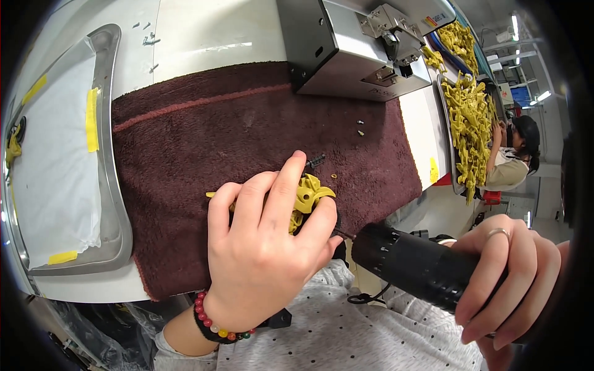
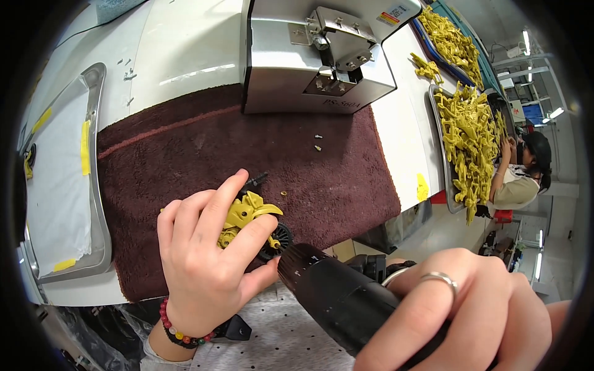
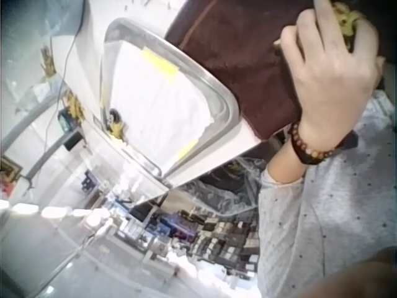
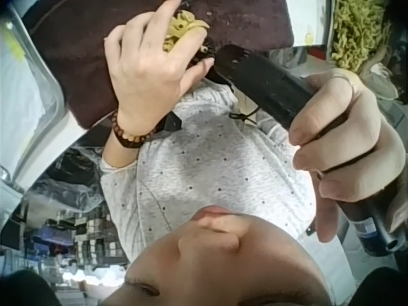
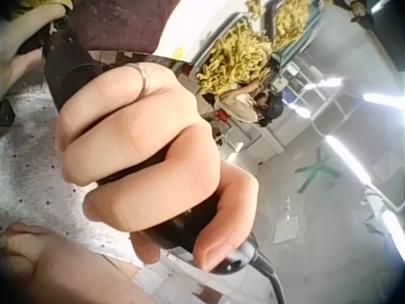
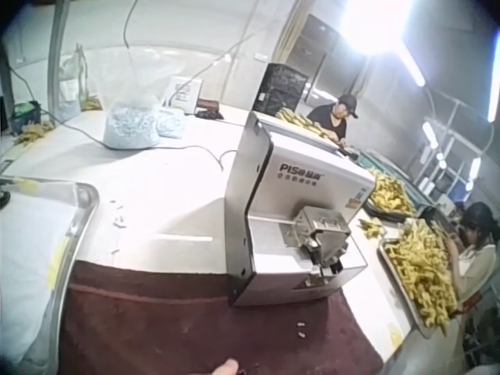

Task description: Assembling and securing parts of a yellow toy motorcycle using an electric screwdriver.

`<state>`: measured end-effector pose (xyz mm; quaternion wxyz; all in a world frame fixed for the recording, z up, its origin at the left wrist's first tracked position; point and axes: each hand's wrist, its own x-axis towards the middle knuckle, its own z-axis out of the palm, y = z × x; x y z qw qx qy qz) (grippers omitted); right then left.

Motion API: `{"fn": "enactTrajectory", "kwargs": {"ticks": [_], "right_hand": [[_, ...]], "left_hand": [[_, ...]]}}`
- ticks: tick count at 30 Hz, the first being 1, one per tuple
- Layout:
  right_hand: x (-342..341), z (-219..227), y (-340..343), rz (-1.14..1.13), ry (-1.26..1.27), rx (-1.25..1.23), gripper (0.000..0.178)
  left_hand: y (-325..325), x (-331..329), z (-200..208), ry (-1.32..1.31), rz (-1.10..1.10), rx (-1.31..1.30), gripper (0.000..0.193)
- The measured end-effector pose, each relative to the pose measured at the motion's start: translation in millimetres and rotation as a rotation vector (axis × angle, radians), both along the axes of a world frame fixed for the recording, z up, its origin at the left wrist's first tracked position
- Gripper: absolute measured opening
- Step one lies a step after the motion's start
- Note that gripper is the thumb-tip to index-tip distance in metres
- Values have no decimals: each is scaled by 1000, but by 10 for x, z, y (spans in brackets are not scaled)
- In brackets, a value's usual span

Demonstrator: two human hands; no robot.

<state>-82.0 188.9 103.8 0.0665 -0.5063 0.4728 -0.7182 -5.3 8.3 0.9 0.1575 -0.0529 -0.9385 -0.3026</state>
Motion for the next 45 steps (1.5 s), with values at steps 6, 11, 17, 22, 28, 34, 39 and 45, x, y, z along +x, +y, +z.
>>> {"fn": "enactTrajectory", "kwargs": {"ticks": [6, 11, 17, 22, 28, 34, 39, 45], "right_hand": [[83, 135, 261, -223, -54, -275, 38], [-25, 91, 464, -263, -11, -340, 61], [-198, -243, 502, -419, -494, -476, 47], [-285, -612, 457, -521, -627, -478, 43], [-297, -816, 390, -647, -781, -494, 39], [-309, -959, 523, -724, -964, -410, 35], [-296, -1001, 637, -673, -994, -314, 42], [-260, -988, 671, -522, -955, -220, 46]], "left_hand": [[-56, -24, 13, -20, -66, 21, 46], [-162, 44, 121, 4, -58, 25, 50], [-291, 27, 109, 136, -72, 350, 63], [-341, 47, 154, 135, -72, 483, 59], [-345, 102, 144, 105, -93, 577, 63], [-273, 57, 186, 131, -67, 630, 60], [-252, 70, 183, 125, -106, 580, 60], [-232, 61, 230, 94, -88, 560, 52]]}}
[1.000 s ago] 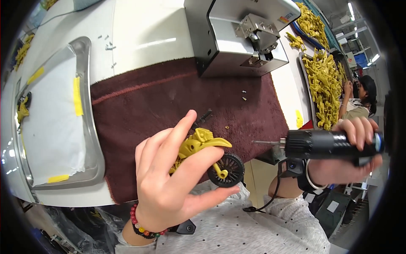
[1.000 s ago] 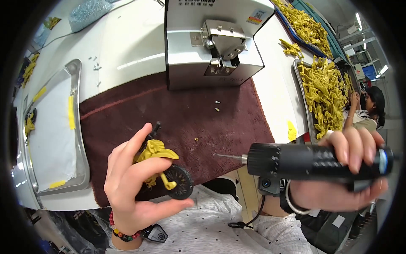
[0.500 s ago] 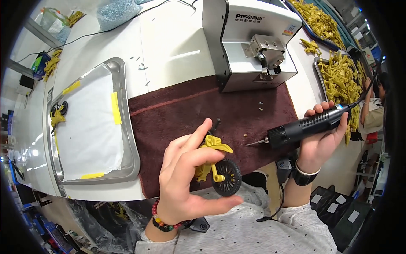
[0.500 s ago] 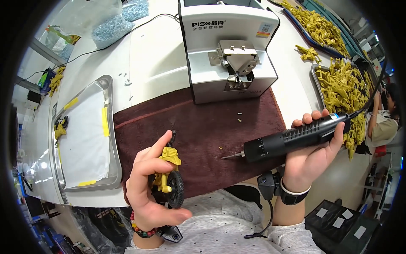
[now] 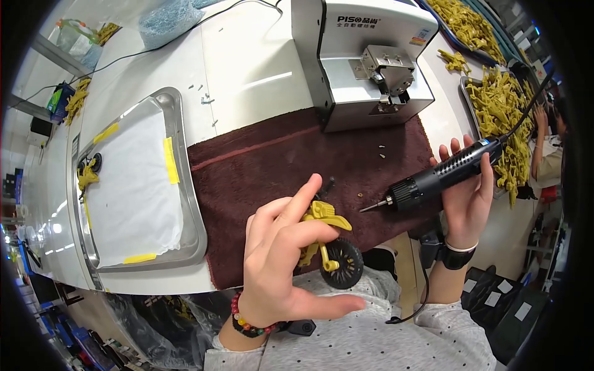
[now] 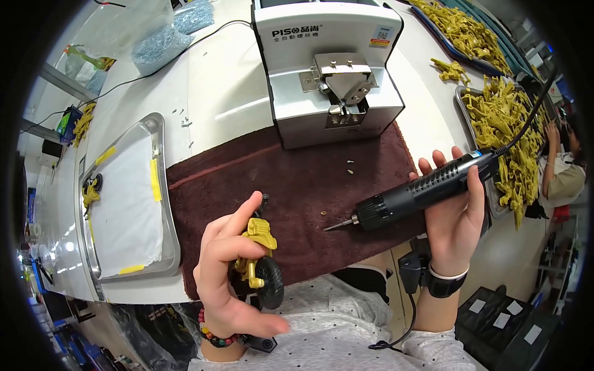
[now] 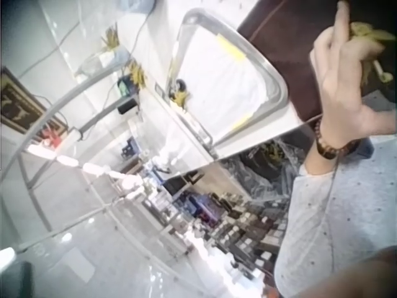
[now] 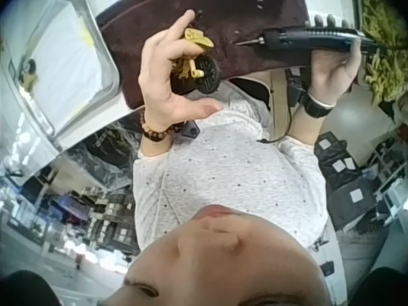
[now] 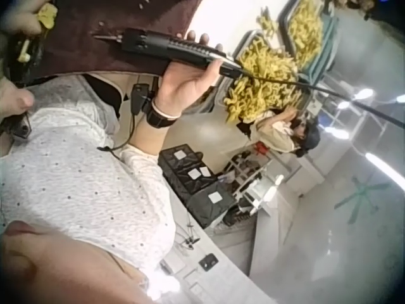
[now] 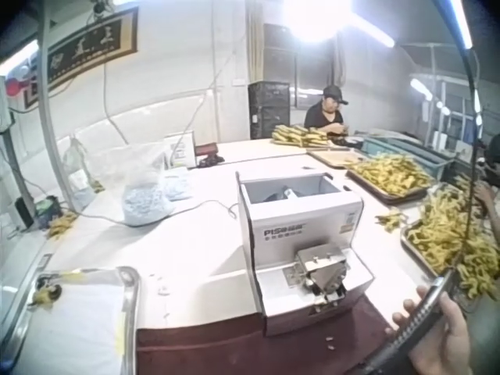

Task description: Assembling and securing parts of a yellow toy motorcycle using an electric screwdriver.

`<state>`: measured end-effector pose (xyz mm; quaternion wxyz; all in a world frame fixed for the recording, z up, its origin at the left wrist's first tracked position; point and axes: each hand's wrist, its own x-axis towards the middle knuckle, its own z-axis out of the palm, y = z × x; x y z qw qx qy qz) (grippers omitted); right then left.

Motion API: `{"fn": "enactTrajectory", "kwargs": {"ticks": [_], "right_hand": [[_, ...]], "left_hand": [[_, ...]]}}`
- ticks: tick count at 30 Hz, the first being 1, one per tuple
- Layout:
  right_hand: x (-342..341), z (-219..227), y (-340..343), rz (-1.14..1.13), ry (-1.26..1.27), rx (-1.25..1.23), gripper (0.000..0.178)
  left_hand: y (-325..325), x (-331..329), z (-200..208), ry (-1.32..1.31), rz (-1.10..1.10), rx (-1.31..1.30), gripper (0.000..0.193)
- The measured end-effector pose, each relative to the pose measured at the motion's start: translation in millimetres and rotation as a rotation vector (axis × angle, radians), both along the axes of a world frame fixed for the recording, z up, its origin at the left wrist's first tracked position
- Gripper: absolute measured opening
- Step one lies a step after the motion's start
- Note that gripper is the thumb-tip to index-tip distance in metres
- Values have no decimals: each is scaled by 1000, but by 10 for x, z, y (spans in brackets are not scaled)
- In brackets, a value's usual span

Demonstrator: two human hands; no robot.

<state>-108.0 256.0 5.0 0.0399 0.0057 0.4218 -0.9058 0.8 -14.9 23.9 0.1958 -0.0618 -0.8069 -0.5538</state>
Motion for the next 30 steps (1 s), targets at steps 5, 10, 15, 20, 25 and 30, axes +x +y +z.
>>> {"fn": "enactTrajectory", "kwargs": {"ticks": [5, 10, 15, 20, 25, 30], "right_hand": [[26, -45, -39, -18, 27, -43, 42], [42, -73, -60, -96, 25, -27, 41], [57, -56, -109, -151, 19, -29, 39], [69, -58, -148, -191, 25, -66, 38], [98, -52, -229, -334, 65, -157, 36], [143, 60, -254, -339, 128, -250, 41]], "left_hand": [[-22, -3, -163, 55, 40, -181, 43], [60, -60, -236, 71, 50, -443, 45], [95, -104, -221, 54, 52, -444, 47], [156, -159, -172, 15, 79, -528, 48], [222, -200, -166, -39, 85, -618, 49], [268, -207, -148, -140, 96, -691, 47]]}}
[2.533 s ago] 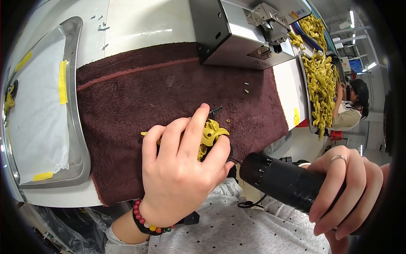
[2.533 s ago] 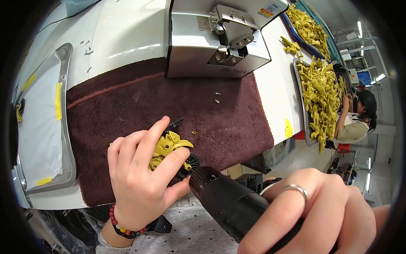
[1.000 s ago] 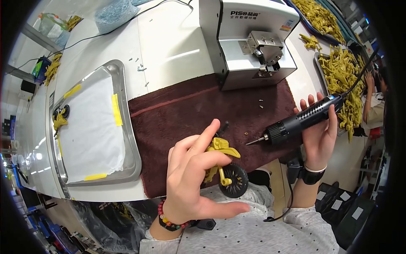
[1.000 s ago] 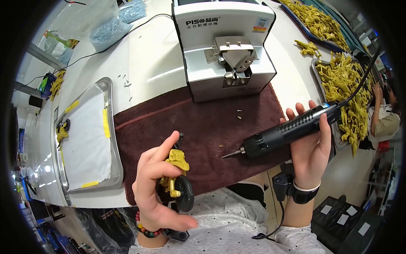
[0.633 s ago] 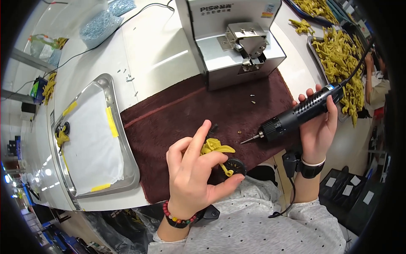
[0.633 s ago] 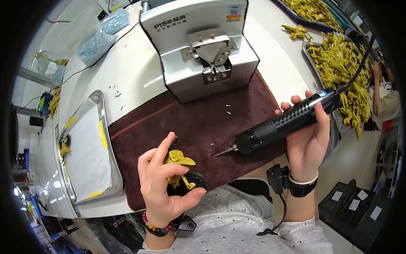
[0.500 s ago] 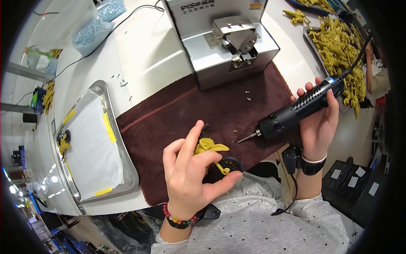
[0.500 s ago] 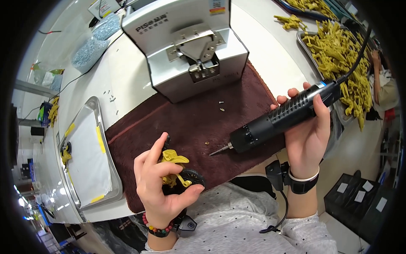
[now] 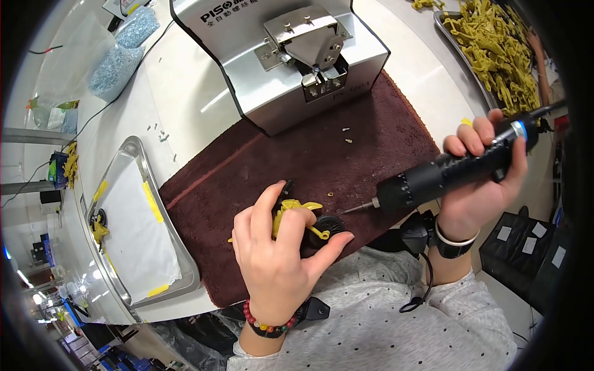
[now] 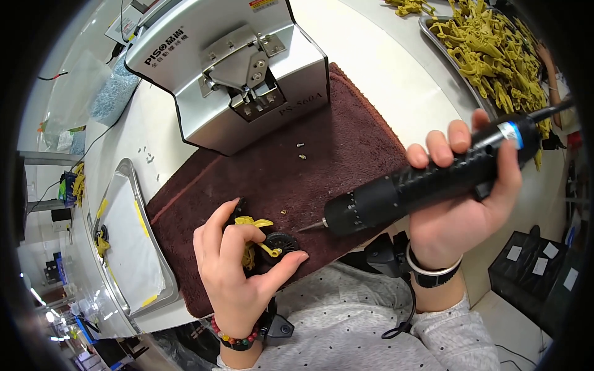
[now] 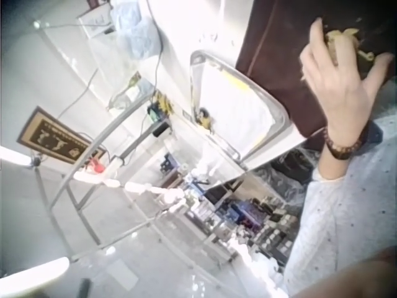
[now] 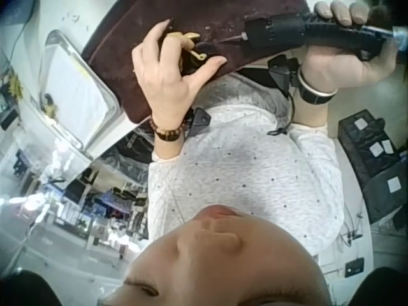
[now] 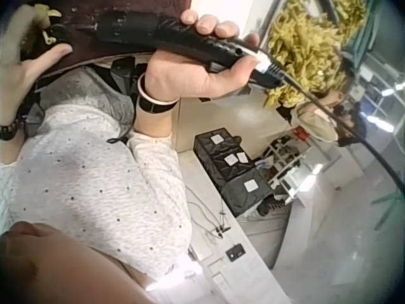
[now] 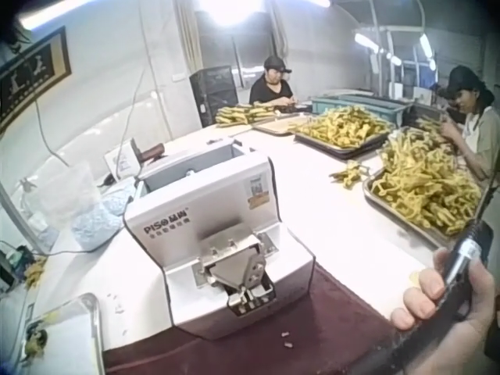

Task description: Assembling and securing parts of a yellow toy motorcycle using an electric screwdriver.

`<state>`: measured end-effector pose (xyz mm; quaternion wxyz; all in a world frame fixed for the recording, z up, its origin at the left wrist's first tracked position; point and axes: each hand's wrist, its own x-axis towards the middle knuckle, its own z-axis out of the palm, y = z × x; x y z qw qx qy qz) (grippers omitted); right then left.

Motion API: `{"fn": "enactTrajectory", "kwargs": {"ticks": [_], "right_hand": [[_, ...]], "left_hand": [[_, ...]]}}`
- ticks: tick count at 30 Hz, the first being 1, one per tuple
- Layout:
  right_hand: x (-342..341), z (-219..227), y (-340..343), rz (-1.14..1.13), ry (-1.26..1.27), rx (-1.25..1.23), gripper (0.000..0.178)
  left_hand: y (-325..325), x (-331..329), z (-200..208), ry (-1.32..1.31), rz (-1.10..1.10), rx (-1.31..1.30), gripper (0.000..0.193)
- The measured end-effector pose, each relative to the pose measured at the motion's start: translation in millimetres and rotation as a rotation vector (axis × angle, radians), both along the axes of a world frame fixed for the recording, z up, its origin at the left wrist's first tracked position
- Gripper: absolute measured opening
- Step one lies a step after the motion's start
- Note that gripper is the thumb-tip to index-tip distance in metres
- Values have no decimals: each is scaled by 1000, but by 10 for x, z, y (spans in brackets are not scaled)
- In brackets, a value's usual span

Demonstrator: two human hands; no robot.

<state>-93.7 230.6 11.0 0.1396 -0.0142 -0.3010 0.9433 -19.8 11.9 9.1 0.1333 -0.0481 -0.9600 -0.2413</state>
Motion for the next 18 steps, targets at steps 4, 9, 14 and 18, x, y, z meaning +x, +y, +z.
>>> {"fn": "enactTrajectory", "kwargs": {"ticks": [4, 9, 14, 18], "right_hand": [[57, 169, 59, 137, 250, 10, 45], [166, 404, 19, 214, 330, 91, 44], [180, 488, -89, 229, 464, 178, 43], [193, 515, -210, 254, 467, 236, 42]], "left_hand": [[1, 44, 18, 27, -8, -7, 44], [-18, 47, 19, 60, -122, 5, 36], [7, 9, 31, 17, -90, 76, 37], [-16, -8, 31, -25, -107, 92, 38]]}}
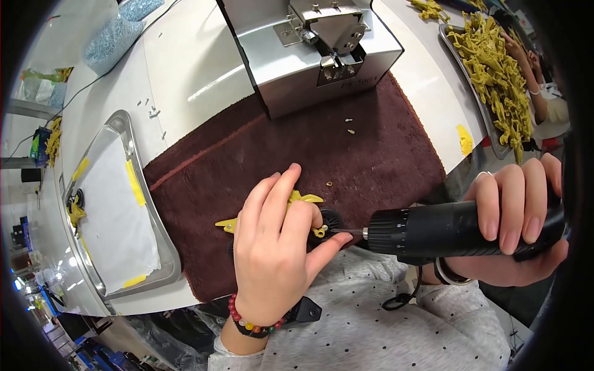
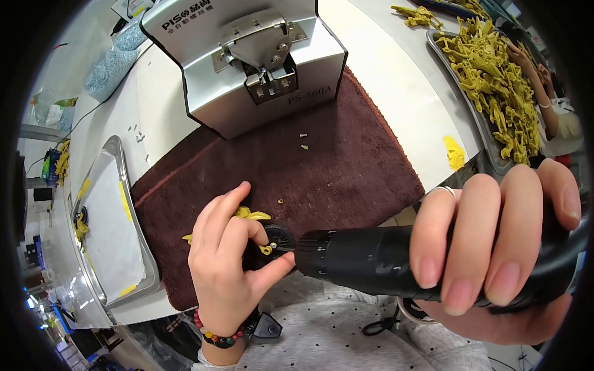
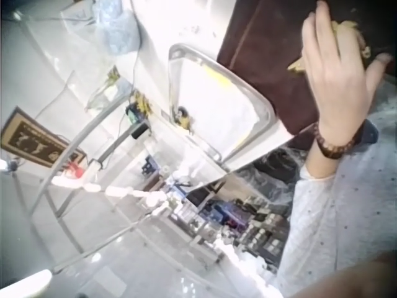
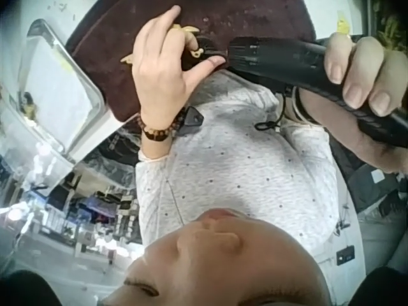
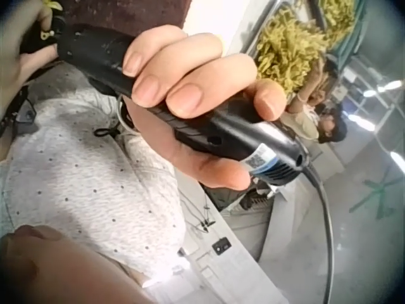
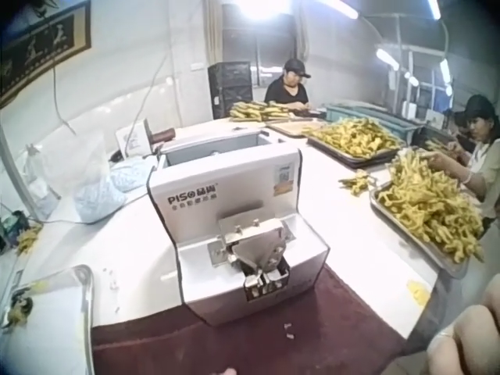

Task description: Assembling and securing parts of a yellow toy motorcycle using an electric screwdriver.

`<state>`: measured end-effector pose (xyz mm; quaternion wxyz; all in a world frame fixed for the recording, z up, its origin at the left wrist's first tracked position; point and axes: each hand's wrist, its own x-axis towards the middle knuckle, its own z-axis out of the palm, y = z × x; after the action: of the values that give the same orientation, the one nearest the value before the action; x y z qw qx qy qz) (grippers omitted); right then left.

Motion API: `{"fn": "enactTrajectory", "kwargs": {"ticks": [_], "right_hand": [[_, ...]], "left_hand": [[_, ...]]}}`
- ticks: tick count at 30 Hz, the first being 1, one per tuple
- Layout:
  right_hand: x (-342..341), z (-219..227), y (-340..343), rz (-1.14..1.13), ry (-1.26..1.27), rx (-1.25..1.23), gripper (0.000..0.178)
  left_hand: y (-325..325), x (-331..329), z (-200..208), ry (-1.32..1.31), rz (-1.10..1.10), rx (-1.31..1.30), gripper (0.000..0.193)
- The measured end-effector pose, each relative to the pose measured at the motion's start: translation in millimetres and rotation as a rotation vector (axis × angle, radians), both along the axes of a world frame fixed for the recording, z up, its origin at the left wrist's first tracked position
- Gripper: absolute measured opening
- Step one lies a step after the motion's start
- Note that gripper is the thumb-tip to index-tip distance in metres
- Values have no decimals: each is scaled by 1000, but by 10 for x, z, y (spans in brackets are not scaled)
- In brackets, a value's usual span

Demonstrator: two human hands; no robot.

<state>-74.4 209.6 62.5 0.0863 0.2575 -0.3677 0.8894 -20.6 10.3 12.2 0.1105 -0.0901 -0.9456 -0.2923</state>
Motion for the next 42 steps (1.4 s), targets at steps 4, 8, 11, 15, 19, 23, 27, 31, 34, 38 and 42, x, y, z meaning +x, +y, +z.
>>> {"fn": "enactTrajectory", "kwargs": {"ticks": [4, 8, 11, 15, 19, 23, 27, 31, 34, 38, 42], "right_hand": [[17, 39, -67, 29, 41, 20, 42], [3, -9, -80, 73, 114, 34, 43], [-43, 22, -203, 90, 140, 90, 40], [-79, 48, -323, 138, 174, 144, 37], [-47, 85, -237, 182, 210, 194, 34], [3, 125, -211, 226, 241, 234, 31], [-143, 106, -548, 255, 275, 291, 29], [-159, 181, -305, 312, 311, 328, 28], [-118, 167, -160, 326, 336, 377, 27], [-192, 191, -99, 391, 376, 396, 27], [-245, 149, -489, 376, 371, 418, 27]], "left_hand": [[9, -12, -7, 2, -1, 10, 39], [-24, 17, -11, 16, 24, -3, 41], [5, -8, -29, 29, 3, 18, 42], [-5, -11, -29, 34, -2, 25, 42], [-7, -3, -23, 40, 7, 23, 42], [3, -6, -31, 41, 14, 13, 42], [18, -5, -41, 49, 13, 14, 44], [-30, 20, -40, 42, 39, 11, 45], [27, 1, -55, 41, 16, 13, 45], [-12, 27, -21, 27, 35, -7, 46], [-38, 27, -86, 30, 20, 20, 46]]}}
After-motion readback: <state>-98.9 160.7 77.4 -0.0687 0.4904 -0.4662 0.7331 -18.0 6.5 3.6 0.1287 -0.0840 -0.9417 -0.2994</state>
